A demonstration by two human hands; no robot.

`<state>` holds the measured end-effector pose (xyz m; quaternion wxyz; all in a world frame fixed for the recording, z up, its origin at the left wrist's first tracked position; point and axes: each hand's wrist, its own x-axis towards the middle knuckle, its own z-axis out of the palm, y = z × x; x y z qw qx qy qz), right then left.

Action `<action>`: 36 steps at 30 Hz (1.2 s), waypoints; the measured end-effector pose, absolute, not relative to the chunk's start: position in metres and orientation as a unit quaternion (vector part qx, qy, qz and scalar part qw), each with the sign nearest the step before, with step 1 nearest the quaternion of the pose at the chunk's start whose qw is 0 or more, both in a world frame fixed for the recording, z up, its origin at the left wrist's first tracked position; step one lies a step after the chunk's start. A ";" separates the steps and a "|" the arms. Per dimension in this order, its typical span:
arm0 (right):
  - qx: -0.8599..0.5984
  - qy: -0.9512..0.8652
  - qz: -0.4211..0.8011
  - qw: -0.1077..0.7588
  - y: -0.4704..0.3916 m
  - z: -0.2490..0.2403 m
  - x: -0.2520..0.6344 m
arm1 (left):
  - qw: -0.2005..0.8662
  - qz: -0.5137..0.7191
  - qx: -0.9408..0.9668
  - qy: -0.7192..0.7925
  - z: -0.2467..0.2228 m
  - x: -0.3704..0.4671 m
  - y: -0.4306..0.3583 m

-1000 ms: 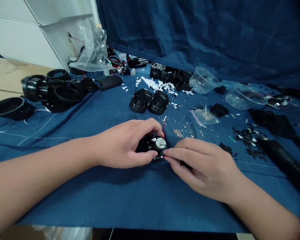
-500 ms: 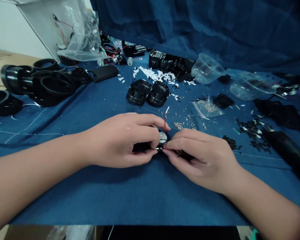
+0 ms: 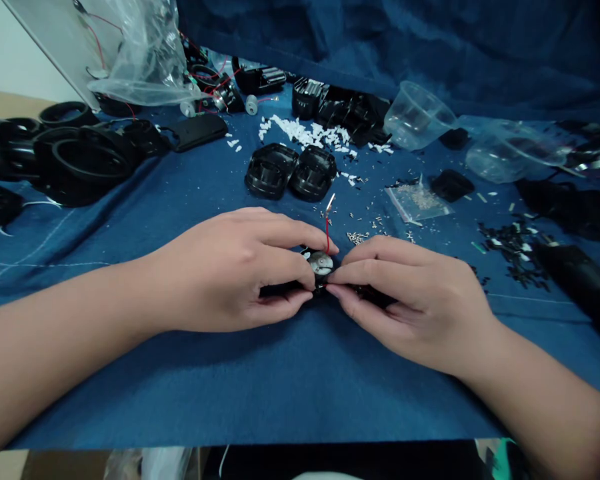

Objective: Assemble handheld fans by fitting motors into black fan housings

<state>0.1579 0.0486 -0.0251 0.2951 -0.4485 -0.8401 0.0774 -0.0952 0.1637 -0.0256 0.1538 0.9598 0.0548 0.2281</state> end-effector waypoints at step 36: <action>-0.873 -0.469 -0.126 0.047 -0.120 -0.031 0.384 | 0.141 0.238 0.952 0.127 -0.036 -0.092 0.148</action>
